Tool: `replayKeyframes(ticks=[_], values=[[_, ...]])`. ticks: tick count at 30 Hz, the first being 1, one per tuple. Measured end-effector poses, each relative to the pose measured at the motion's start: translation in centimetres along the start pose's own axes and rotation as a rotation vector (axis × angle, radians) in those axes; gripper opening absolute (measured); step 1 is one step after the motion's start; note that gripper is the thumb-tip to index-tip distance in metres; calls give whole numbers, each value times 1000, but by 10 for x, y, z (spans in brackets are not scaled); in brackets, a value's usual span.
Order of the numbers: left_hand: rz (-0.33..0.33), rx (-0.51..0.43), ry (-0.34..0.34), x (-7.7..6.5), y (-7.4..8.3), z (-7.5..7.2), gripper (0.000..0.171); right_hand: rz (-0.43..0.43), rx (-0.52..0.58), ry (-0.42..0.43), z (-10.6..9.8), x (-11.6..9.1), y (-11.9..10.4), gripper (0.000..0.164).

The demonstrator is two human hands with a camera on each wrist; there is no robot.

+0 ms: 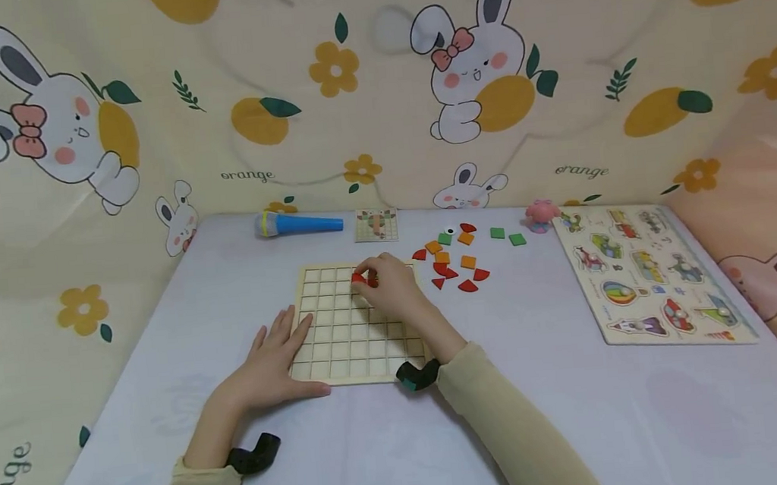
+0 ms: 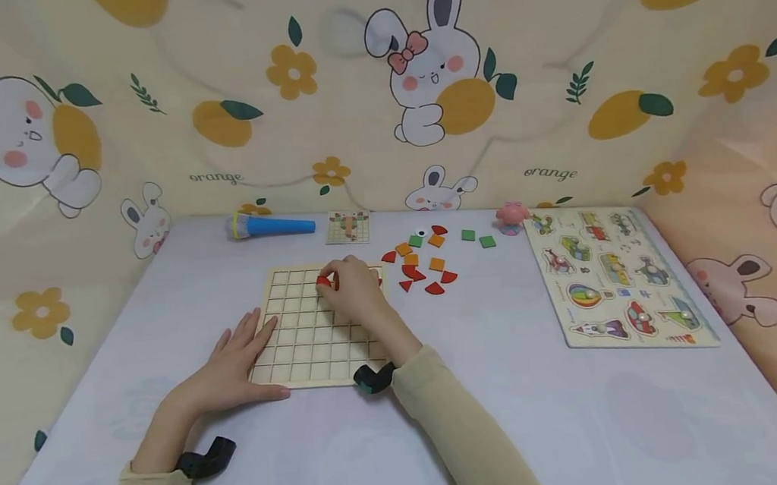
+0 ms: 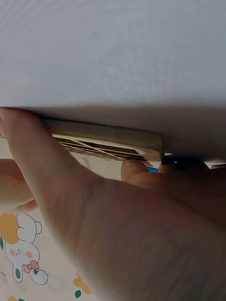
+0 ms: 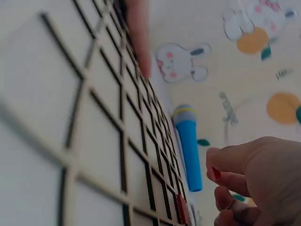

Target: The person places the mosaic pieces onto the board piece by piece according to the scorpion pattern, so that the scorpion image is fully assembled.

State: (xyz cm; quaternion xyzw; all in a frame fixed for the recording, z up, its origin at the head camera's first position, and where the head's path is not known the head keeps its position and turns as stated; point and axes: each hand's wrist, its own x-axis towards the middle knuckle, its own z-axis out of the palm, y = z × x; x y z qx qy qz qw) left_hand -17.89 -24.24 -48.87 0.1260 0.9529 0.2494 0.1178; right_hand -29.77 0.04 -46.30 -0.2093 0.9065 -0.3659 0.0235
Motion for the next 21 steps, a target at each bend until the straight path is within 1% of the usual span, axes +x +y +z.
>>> replayKeyframes(ticks=[3,7,9,13,15,18,21], values=[[1,-8,-4,0,1,1,128,1,63,30,4,5,7,26],[-19,-1,-22,1,0,-1,129,-7,133,78,4,8,22,29],[-20,8,-27,2,1,-2,129,7,161,117,3,8,31,29],[-13,18,-29,3,1,-4,128,25,243,225,2,8,45,30],[-15,13,-28,3,0,-4,128,4,269,257,1,9,47,32],[-27,11,-29,2,-1,-3,128,-19,279,258,-2,11,46,34],[-28,1,-20,1,-1,-2,128,-7,275,268,-8,12,44,34]])
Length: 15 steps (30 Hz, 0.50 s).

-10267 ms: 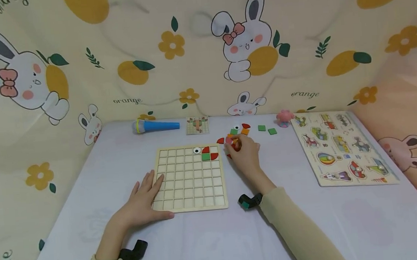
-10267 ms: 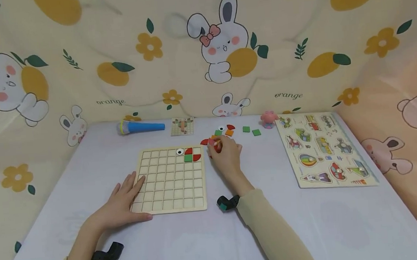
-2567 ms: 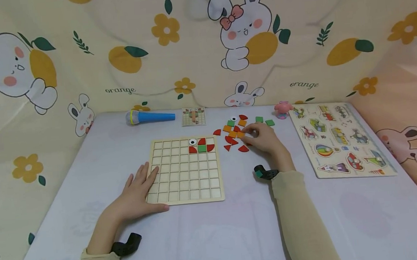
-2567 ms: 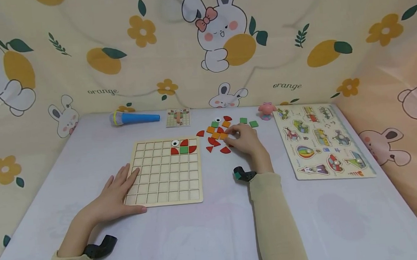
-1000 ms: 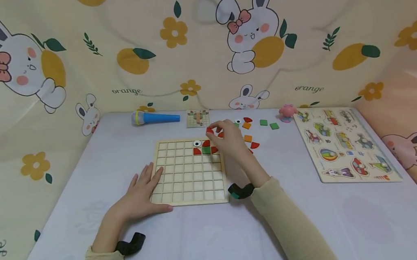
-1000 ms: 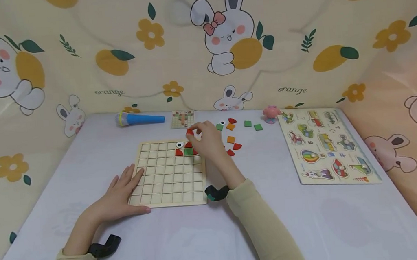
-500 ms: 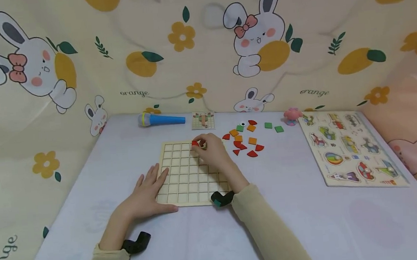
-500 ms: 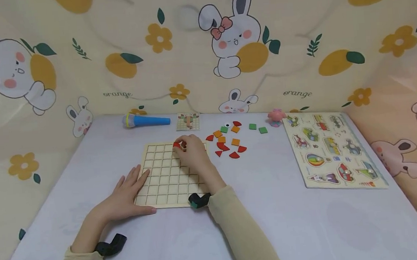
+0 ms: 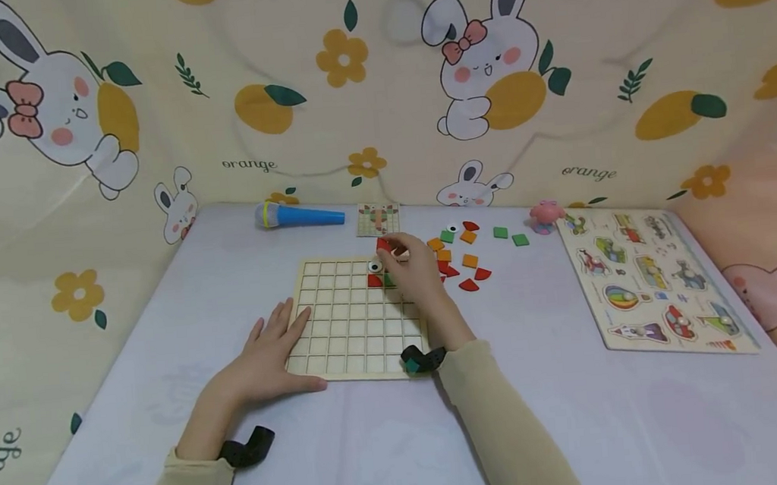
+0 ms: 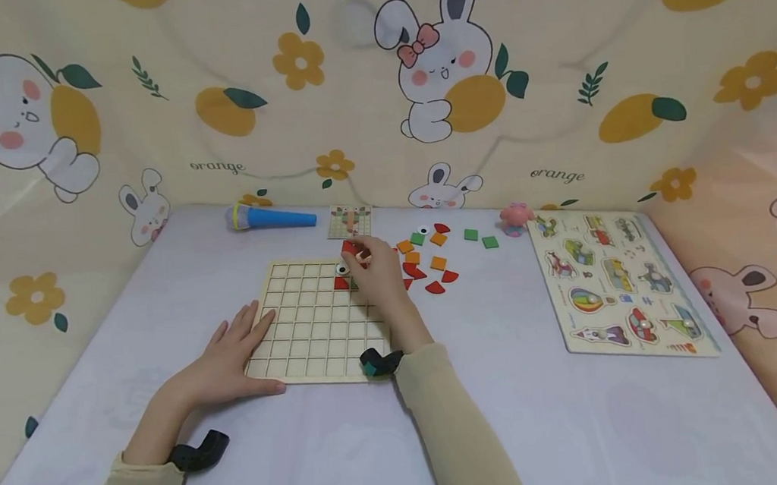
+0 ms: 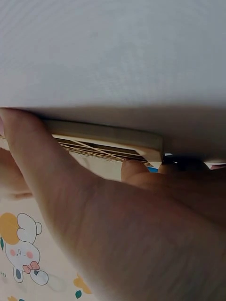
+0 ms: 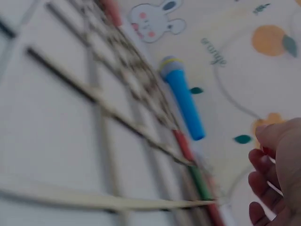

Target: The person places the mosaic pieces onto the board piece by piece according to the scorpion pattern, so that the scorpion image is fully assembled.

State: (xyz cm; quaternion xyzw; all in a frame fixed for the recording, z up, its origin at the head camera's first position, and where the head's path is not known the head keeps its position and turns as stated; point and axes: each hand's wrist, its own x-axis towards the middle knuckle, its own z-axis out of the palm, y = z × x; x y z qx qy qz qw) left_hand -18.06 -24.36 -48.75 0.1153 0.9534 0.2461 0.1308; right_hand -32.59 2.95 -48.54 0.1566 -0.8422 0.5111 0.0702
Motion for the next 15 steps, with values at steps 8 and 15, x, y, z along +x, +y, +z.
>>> replayKeyframes(ticks=[8,15], values=[[-6,7,5,-1,3,-3,129,49,5,43,-19,0,-13,32],[6,3,1,0,1,-1,128,1,-154,-189,15,-8,-25,26]])
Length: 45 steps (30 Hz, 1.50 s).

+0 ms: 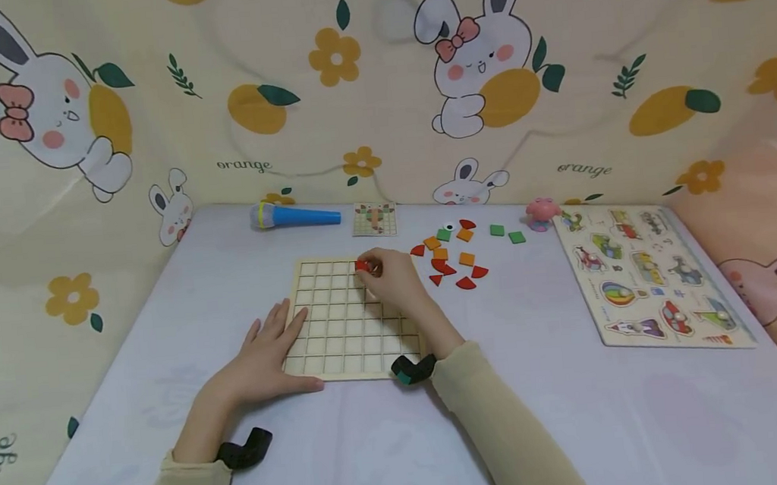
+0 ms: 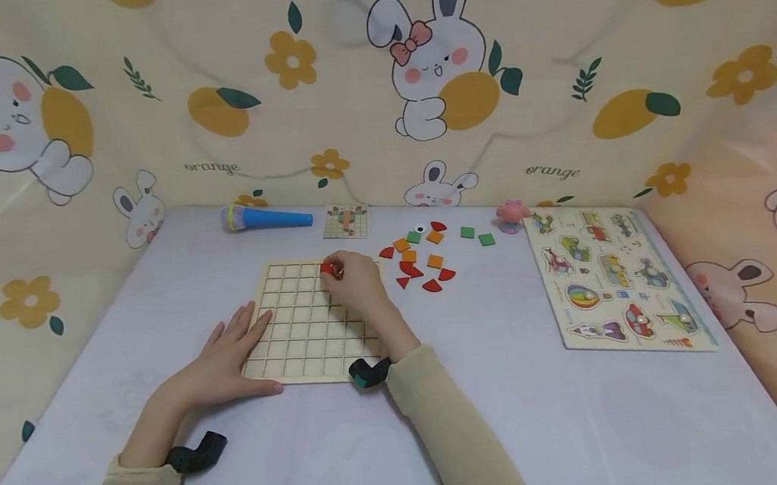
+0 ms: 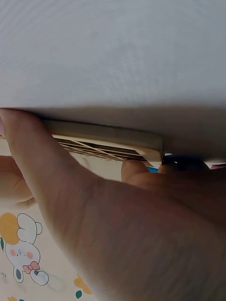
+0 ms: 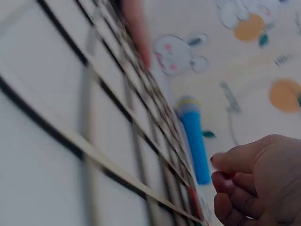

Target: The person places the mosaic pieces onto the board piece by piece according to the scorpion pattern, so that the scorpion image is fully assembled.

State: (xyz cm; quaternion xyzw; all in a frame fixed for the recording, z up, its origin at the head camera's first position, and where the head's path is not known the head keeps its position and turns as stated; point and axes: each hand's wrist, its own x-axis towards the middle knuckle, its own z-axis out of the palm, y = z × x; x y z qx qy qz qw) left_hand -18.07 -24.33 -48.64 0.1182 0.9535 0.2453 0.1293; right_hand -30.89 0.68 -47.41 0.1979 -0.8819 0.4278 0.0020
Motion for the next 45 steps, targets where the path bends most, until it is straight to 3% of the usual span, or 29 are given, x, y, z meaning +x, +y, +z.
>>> replayKeyframes(ticks=[4,12,15,18,21,25,31,37,45], values=[[8,-5,-1,0,0,1,128,-34,-91,-37,15,-4,-7,22],[-4,7,3,-4,-1,1,128,-93,-256,-22,30,-2,-28,22],[14,-4,9,-2,0,1,127,-75,-381,-79,35,2,-34,21],[6,-14,7,-2,-2,3,127,-67,-454,-188,42,7,-37,24],[-2,-9,-8,-3,-4,7,127,-44,-418,-235,45,8,-33,27],[-3,-7,-11,-1,-3,7,127,-22,-333,-175,40,6,-23,24],[-7,-6,-7,2,-2,0,128,-87,-307,-102,38,10,-14,22],[-6,19,-20,3,-2,-4,128,-126,-340,-140,40,13,-14,33],[2,-2,-10,1,0,-3,127,-18,-378,-79,41,13,-13,25]])
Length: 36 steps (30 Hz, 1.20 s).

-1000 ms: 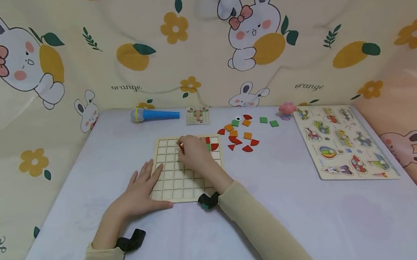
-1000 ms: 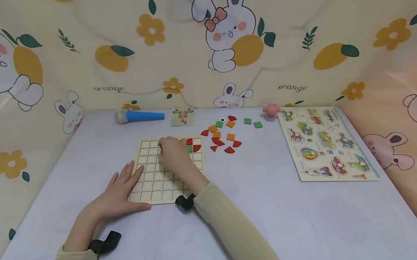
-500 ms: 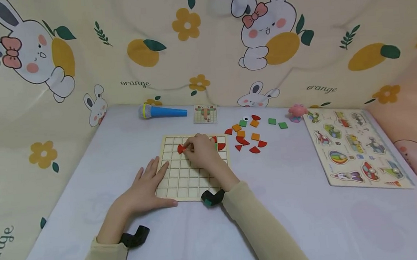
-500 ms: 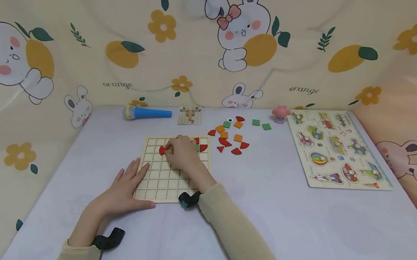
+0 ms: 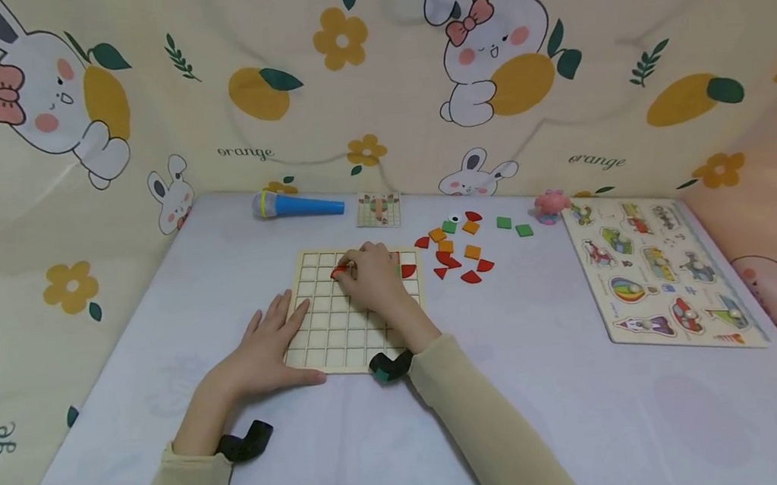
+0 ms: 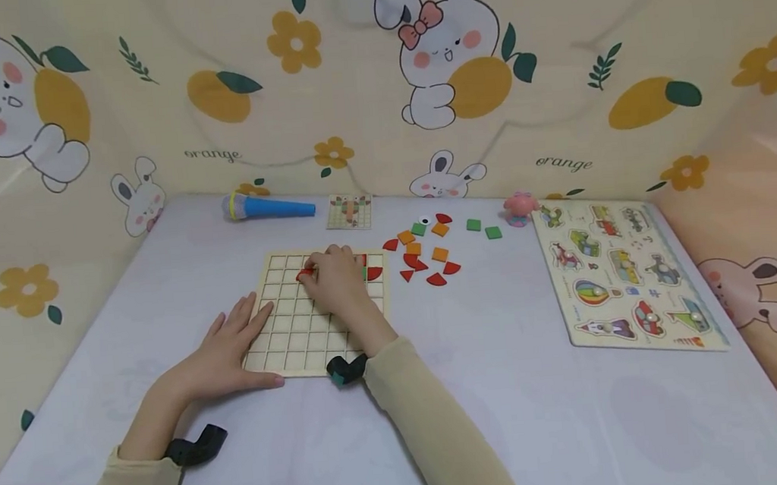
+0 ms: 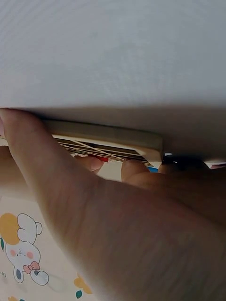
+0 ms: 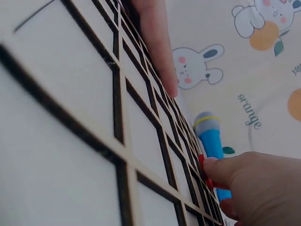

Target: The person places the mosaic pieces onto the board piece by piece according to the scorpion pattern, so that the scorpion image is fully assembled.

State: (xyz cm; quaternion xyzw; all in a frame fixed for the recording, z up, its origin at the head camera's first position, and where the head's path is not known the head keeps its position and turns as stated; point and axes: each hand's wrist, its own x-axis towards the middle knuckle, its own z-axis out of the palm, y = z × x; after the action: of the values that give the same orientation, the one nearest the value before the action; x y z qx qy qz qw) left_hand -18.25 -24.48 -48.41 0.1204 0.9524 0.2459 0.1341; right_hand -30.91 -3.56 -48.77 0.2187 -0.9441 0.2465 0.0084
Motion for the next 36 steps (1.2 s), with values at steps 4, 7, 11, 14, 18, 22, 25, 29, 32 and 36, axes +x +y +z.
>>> replayKeyframes(ticks=[4,7,11,14,18,22,25,29,32,36], values=[[-1,7,6,0,0,0,127,9,10,13,-2,-1,-1,22],[2,6,11,0,1,0,127,6,13,19,-3,-1,-1,20],[3,12,12,0,1,0,127,21,4,19,-4,-2,0,17],[8,16,16,1,1,0,126,30,-29,7,-5,-3,-1,18],[8,14,16,0,2,0,126,39,-100,-16,-9,-4,-5,22],[7,6,16,-1,2,0,126,71,-128,-27,-11,-6,-10,22],[7,6,16,-1,1,1,126,83,-141,-34,-11,-6,-12,21],[7,16,11,-1,-1,2,126,76,-168,-47,-10,-6,-14,21],[9,9,13,-1,-2,2,127,65,-194,-49,-10,-6,-15,22],[13,-5,3,-2,-3,3,127,62,-218,-53,-12,-8,-15,22]])
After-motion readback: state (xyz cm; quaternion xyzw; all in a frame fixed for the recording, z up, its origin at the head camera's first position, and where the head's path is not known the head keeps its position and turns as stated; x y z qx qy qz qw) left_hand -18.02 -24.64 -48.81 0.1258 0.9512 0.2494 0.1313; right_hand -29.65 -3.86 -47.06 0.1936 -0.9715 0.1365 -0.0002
